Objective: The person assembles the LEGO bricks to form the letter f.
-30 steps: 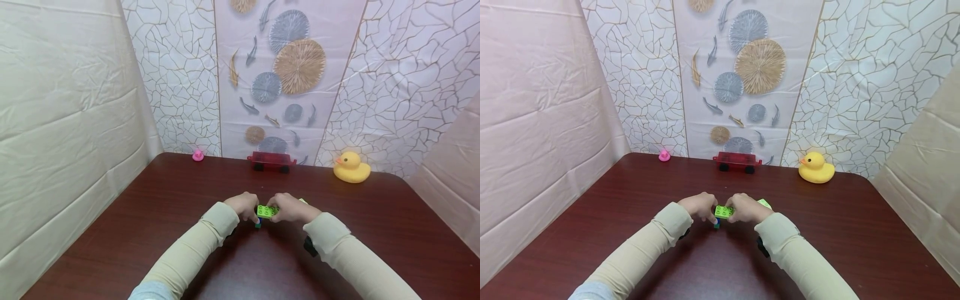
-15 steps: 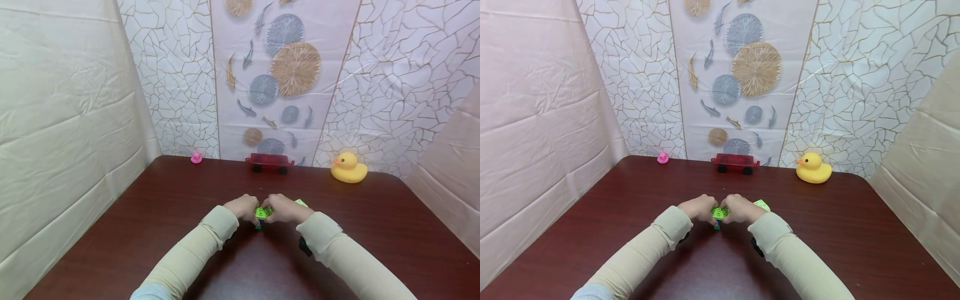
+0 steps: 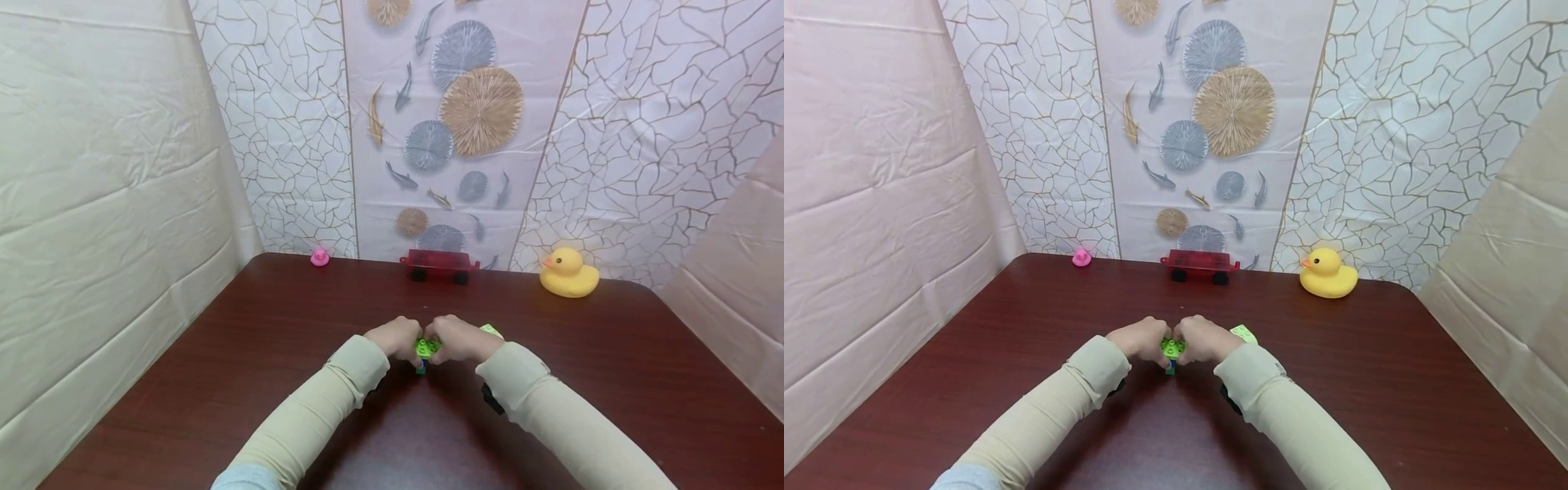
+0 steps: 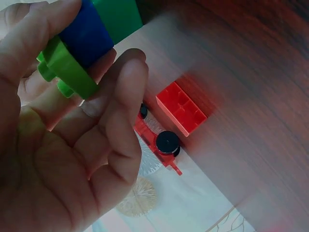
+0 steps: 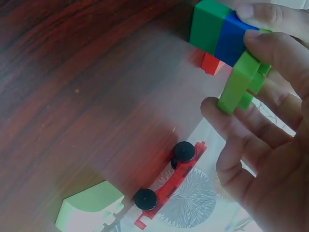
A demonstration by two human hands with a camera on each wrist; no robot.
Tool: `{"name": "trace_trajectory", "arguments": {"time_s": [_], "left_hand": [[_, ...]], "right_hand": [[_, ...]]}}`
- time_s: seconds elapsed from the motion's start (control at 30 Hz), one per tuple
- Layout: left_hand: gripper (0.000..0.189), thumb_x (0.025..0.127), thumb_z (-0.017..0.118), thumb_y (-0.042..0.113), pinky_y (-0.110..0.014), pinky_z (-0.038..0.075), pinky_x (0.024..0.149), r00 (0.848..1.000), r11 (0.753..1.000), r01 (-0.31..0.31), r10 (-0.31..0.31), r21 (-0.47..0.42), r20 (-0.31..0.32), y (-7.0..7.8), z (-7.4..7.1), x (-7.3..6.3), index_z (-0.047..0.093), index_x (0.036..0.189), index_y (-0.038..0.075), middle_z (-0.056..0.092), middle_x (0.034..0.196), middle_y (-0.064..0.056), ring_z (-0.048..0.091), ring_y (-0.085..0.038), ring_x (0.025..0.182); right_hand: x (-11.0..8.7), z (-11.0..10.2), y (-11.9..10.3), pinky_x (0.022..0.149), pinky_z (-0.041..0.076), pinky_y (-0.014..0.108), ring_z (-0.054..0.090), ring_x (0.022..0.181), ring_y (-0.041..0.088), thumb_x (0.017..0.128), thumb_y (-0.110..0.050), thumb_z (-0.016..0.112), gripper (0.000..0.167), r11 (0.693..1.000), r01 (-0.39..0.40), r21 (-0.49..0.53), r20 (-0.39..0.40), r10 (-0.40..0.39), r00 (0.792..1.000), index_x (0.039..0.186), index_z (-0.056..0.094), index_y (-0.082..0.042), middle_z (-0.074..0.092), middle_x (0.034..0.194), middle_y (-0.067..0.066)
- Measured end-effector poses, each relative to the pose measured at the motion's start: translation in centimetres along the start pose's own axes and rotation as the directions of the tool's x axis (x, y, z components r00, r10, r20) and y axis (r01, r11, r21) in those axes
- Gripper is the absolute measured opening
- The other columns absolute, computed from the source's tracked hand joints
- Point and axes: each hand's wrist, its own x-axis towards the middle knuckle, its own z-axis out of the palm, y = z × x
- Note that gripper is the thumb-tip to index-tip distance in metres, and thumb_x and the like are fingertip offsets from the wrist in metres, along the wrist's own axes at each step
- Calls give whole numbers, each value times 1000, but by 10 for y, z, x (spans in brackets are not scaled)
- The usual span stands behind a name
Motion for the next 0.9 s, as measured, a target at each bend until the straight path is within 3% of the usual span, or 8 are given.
{"name": "trace_trajectory", "arguments": {"time_s": [0.27, 0.43, 0.9], "left_hand": [[22, 67, 75, 30, -22, 39, 50, 1000, 999, 9, -9, -43, 6, -4, -9, -2, 62, 66, 13, 53, 57, 5, 45, -9, 53], [19, 67, 75, 27, -22, 39, 47, 1000, 998, 13, -12, -56, 13, 1, -11, -2, 64, 67, 12, 54, 54, 2, 44, -10, 50], [22, 67, 75, 24, -22, 34, 47, 998, 998, 49, -50, 45, 38, 11, -13, 3, 59, 62, 11, 49, 54, 2, 40, -10, 50]], "right_hand": [[5, -3, -8, 48, 42, 24, 47, 50, 10, 67, -8, 74, 17, 996, -60, 58, 29, 58, 998, 80, 64, -7, 54, 64, -4], [3, -2, -7, 51, 42, 24, 48, 52, 9, 66, -10, 76, 23, 996, -86, 37, 24, 86, 996, 85, 65, -5, 56, 68, -3], [-2, 2, -1, 59, 42, 25, 48, 64, 11, 65, -12, 76, 24, 997, -71, 34, -7, 71, 997, 86, 67, -4, 60, 77, -1]]}}
